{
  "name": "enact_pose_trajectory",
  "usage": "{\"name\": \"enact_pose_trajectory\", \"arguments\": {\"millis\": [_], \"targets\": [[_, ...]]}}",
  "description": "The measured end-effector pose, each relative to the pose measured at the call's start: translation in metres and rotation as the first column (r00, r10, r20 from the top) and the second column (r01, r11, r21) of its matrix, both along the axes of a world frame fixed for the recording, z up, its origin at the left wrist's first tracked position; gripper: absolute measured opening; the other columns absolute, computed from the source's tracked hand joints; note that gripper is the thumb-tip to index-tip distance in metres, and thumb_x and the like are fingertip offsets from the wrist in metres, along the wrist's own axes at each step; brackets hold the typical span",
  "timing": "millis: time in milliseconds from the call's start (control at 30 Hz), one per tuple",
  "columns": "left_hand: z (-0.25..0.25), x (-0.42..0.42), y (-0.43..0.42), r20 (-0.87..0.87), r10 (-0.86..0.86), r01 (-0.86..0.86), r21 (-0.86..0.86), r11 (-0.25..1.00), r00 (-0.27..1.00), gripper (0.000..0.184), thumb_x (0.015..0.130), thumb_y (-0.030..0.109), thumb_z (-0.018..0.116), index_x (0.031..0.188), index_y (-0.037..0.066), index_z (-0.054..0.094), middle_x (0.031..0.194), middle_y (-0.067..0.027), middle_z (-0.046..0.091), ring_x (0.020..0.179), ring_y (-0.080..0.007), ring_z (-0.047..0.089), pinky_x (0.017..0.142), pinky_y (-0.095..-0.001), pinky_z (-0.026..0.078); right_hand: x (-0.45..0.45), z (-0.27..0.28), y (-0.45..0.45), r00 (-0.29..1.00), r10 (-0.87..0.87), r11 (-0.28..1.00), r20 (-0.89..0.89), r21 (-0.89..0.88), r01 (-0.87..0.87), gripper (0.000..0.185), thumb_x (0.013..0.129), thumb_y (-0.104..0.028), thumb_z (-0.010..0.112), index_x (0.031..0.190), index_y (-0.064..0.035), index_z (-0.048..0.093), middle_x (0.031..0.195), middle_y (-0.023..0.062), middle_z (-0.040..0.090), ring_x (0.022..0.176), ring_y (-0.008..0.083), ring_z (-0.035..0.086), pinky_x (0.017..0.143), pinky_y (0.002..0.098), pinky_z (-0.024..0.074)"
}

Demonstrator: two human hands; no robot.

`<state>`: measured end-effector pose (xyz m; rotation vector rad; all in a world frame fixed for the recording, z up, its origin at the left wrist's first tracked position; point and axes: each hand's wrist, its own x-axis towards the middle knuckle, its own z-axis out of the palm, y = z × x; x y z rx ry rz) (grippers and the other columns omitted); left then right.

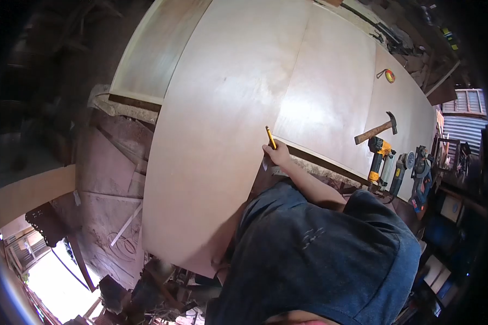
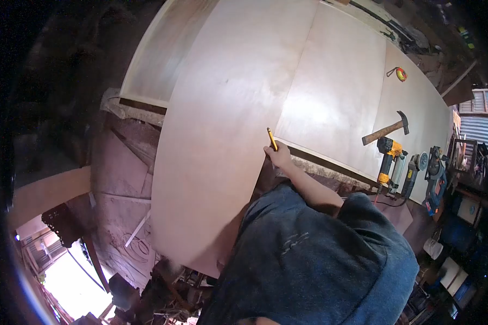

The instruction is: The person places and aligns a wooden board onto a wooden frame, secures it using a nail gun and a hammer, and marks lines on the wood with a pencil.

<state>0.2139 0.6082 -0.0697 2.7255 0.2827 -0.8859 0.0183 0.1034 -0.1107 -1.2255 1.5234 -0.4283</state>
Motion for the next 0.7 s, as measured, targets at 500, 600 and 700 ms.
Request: {"name": "enact_pose_trajectory", "arguments": {"millis": [500, 600, 700], "targets": [[-0.004, -0.005, -0.047, 0.005, 0.001, -0.001, 0.017, 1.0, 1.0, 0.085, 0.093, 0.047, 0.073, 0.157, 0.004, 0.038, 0.156, -0.0277, 0.042, 0.144, -0.0421, 0.04, 0.117, -0.0547, 0.036, -0.027, 0.077, -0.194, 0.854, 0.032, 0.804, -0.519, -0.495, -0.331, 0.031, 0.099, -0.025, 0.06, 0.125, -0.0088, 0.065, 0.126, 0.02, 0.064, 0.102, 0.0389, 0.069, 0.082, 0.048, 0.0588], [-0.006, -0.005, -0.071, 0.012, 0.012, -0.013, 0.04, 0.999, 1.0, 0.085, 0.093, 0.047, 0.073, 0.157, 0.004, 0.038, 0.156, -0.028, 0.042, 0.144, -0.0425, 0.039, 0.118, -0.0551, 0.036, -0.025, 0.053, -0.306, 0.815, -0.104, 0.507, -0.57, -0.735, -0.45, 0.04, 0.098, -0.022, 0.06, 0.134, -0.0054, 0.057, 0.144, 0.0197, 0.053, 0.126, 0.0368, 0.057, 0.092, 0.0452, 0.0555], [-0.008, -0.009, -0.1, 0.02, 0.034, -0.035, 0.072, 0.997, 0.999, 0.086, 0.093, 0.047, 0.073, 0.158, 0.004, 0.038, 0.157, -0.0282, 0.041, 0.145, -0.0428, 0.039, 0.118, -0.0555, 0.036, -0.027, 0.026, -0.418, 0.658, -0.149, 0.483, -0.739, -0.635, -0.603, 0.045, 0.096, -0.021, 0.061, 0.137, -0.0015, 0.054, 0.147, 0.0193, 0.051, 0.137, 0.0364, 0.048, 0.103, 0.0468, 0.049]]}}
